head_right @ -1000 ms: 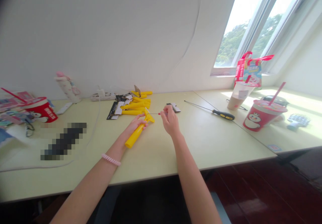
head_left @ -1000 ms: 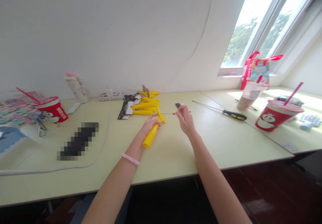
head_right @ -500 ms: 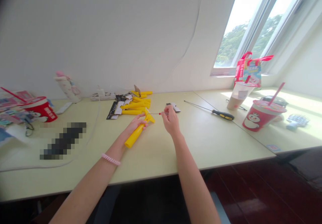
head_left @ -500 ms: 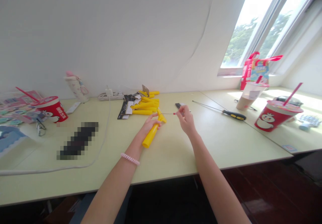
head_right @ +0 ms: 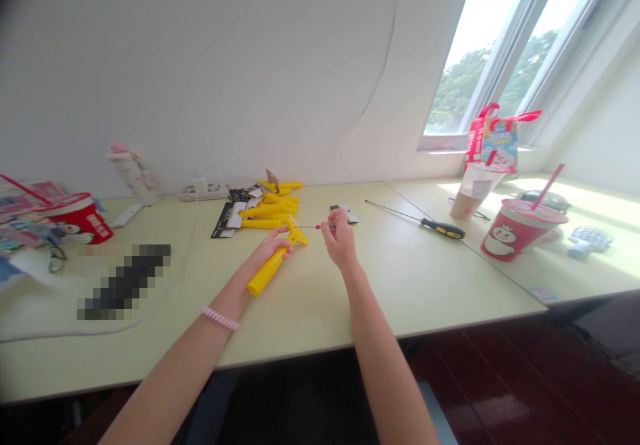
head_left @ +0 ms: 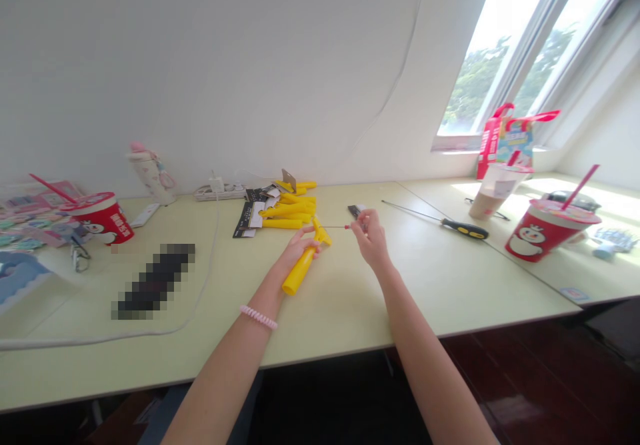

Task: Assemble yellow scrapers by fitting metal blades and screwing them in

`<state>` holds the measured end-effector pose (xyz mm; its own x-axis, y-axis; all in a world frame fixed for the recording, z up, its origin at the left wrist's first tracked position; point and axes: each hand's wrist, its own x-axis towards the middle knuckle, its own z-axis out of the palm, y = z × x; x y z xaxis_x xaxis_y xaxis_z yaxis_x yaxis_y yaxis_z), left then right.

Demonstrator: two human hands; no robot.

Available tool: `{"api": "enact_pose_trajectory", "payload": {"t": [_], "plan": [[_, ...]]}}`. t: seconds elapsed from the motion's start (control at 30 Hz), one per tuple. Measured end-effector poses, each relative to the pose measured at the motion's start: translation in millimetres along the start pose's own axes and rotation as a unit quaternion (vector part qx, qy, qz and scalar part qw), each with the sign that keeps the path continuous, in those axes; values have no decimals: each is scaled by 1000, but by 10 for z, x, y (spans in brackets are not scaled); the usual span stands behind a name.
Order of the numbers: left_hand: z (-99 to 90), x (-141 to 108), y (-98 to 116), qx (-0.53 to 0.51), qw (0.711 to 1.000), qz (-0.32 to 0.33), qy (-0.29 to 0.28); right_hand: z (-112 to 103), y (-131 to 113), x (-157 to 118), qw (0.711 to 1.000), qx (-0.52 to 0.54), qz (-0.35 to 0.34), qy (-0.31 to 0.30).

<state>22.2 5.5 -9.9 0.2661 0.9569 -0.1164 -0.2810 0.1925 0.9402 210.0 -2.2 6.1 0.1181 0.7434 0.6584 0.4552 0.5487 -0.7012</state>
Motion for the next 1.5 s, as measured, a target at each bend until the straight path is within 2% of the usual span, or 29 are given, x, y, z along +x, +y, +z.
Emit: {"api": "enact_pose_trajectory", "payload": {"t": [0.17,0.3,0.5,0.63,0.83,0.93,1.1,1.27,1.5], "plan": [[2,-8,0,6,1000,2,-7,-3,-37,-15,999,-30,19,-13],[2,-12,3,2,1000,6,1,-12,1,-8,999,-22,6,-24],[19,-8,7,-4,1000,5,-10,-4,-5,-3,1000,-12,-1,14],[15,-3,3,0,1000,5,-13,-4,-2,-6,999,-35,25,-1],[16,-24,15,13,1000,6,-7,-6,23,8,1000,-27,-5,-8],[40,-38,31,8,1000,5,-12,0,16,8,1000,-4,-5,-2],[37,-26,21,6,1000,6,-14,2,23,3,1000,-26,2,11],[12,-3,-3,14,1000,5,-15,-9,18,-1,999,-39,26,-6],[18,-14,10,13,1000,6,-8,-21,16,9,999,-16,-3,-31]]}}
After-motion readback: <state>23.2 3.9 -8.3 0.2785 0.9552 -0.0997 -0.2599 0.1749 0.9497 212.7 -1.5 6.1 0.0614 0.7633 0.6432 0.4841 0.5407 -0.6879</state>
